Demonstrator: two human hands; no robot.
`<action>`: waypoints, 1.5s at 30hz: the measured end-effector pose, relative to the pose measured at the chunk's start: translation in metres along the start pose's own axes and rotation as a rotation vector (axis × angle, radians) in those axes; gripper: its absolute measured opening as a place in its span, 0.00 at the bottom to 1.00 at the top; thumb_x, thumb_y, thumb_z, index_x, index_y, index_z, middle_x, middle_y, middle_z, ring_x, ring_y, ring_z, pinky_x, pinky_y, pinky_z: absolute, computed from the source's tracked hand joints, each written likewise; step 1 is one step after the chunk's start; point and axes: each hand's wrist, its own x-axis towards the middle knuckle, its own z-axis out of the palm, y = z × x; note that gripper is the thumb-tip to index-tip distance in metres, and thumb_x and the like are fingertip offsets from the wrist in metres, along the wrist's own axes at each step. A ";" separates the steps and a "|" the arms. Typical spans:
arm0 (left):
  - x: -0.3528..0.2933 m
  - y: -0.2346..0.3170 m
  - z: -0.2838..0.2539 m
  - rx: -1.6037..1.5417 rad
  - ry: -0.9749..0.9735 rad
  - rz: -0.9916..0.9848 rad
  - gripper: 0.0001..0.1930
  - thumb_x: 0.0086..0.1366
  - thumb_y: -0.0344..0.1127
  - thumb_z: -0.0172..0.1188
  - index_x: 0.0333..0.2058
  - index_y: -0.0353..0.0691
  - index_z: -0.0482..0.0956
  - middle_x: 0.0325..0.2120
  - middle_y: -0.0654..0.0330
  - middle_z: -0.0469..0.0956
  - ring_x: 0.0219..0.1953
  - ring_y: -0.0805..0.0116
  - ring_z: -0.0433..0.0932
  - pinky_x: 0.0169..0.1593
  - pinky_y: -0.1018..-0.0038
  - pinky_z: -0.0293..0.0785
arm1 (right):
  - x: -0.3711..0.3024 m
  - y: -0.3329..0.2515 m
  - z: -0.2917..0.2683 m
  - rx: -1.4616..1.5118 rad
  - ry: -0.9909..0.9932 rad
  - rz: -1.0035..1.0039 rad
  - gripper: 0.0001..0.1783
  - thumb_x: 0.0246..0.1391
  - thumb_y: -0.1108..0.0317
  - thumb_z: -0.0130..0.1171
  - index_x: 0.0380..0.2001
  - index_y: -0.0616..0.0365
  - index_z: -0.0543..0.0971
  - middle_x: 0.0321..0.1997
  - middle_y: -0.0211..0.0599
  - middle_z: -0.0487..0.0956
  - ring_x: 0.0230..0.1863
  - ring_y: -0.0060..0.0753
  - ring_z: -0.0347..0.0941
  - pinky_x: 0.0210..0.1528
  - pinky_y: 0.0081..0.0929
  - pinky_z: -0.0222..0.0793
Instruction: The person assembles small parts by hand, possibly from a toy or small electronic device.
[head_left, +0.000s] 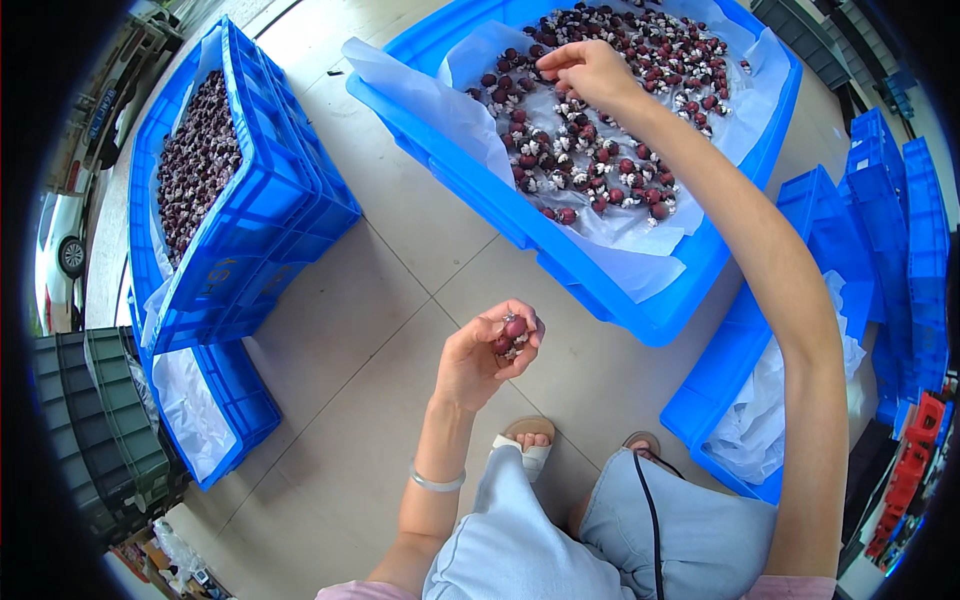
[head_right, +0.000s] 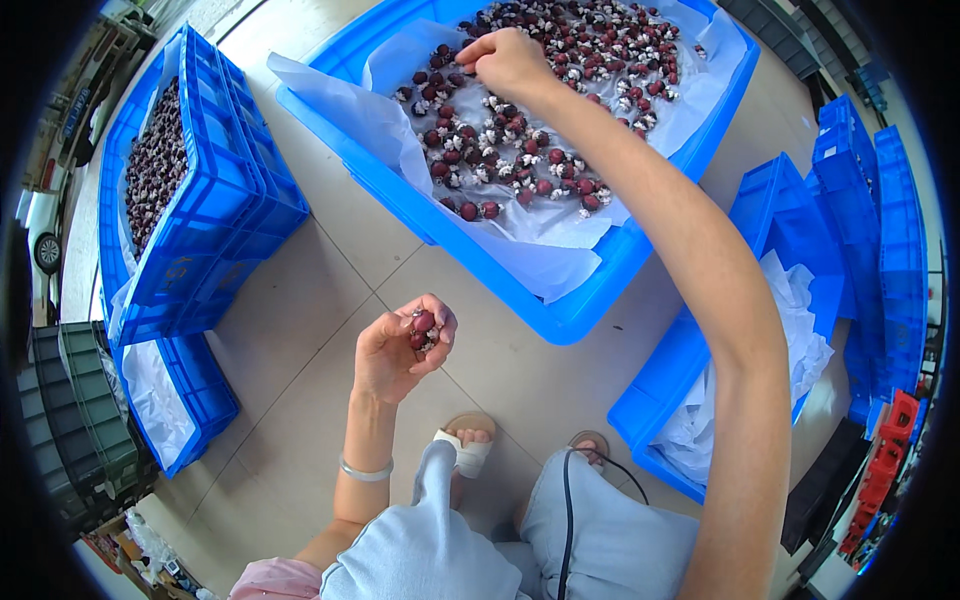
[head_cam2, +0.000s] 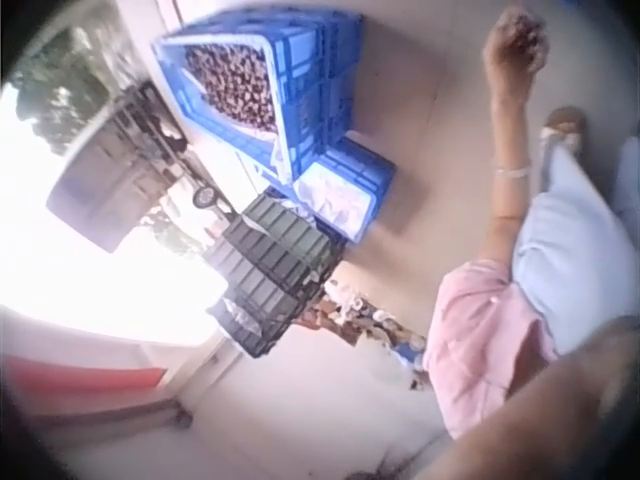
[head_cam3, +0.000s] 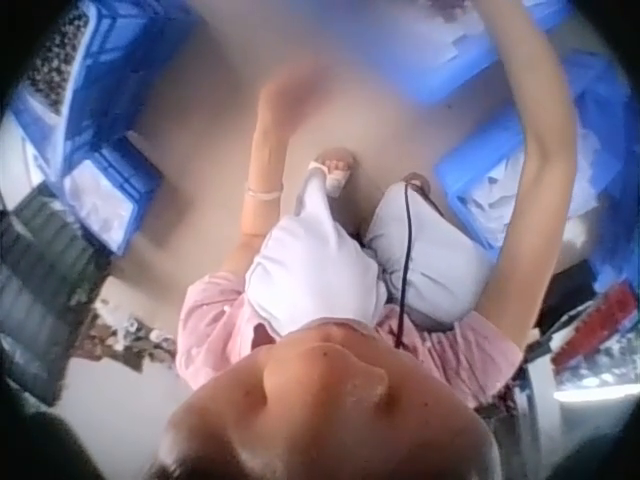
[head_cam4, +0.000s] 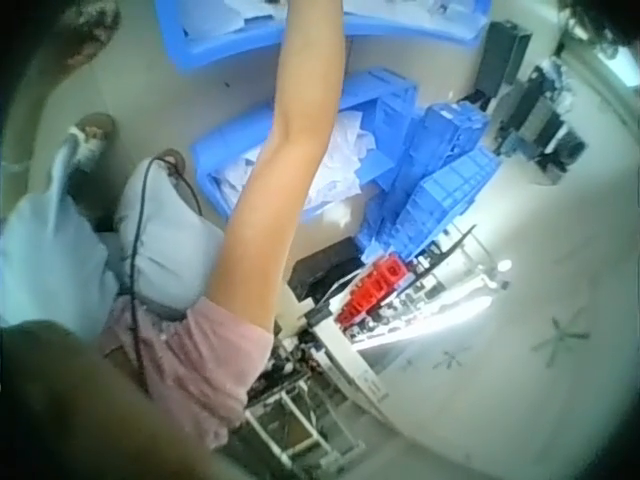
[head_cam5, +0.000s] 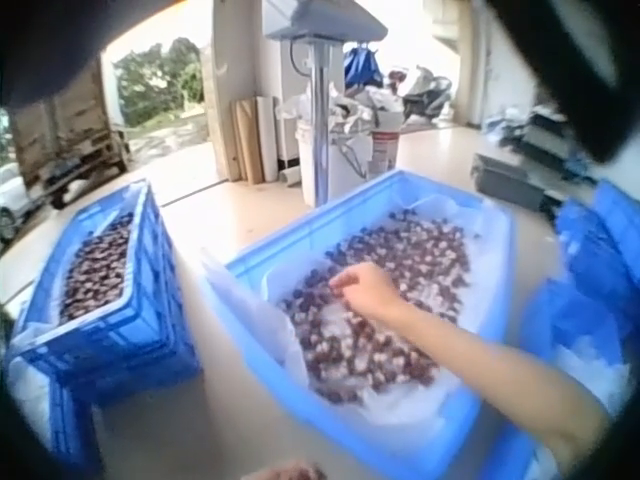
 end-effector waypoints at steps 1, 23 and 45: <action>-0.004 0.001 -0.002 -0.002 -0.018 0.016 0.18 0.54 0.44 0.49 0.34 0.34 0.71 0.27 0.54 0.72 0.17 0.75 0.61 0.17 0.83 0.49 | 0.004 0.001 0.003 0.009 -0.007 0.000 0.21 0.41 0.81 0.47 0.40 0.61 0.80 0.36 0.41 0.82 0.37 0.33 0.79 0.43 0.27 0.74; -0.024 0.012 -0.005 0.061 0.274 0.145 0.19 0.68 0.49 0.49 0.30 0.37 0.74 0.19 0.64 0.67 0.20 0.78 0.63 0.18 0.84 0.55 | 0.045 0.015 0.021 -0.392 -0.201 -0.363 0.22 0.41 0.82 0.46 0.43 0.62 0.76 0.43 0.46 0.78 0.47 0.41 0.74 0.51 0.33 0.69; -0.034 0.018 -0.005 0.200 0.152 0.183 0.14 0.62 0.41 0.60 0.36 0.34 0.78 0.14 0.69 0.63 0.16 0.84 0.58 0.16 0.86 0.50 | -0.037 -0.085 -0.030 0.195 -0.270 -0.440 0.17 0.39 0.79 0.61 0.38 0.61 0.77 0.32 0.39 0.80 0.34 0.29 0.76 0.40 0.25 0.71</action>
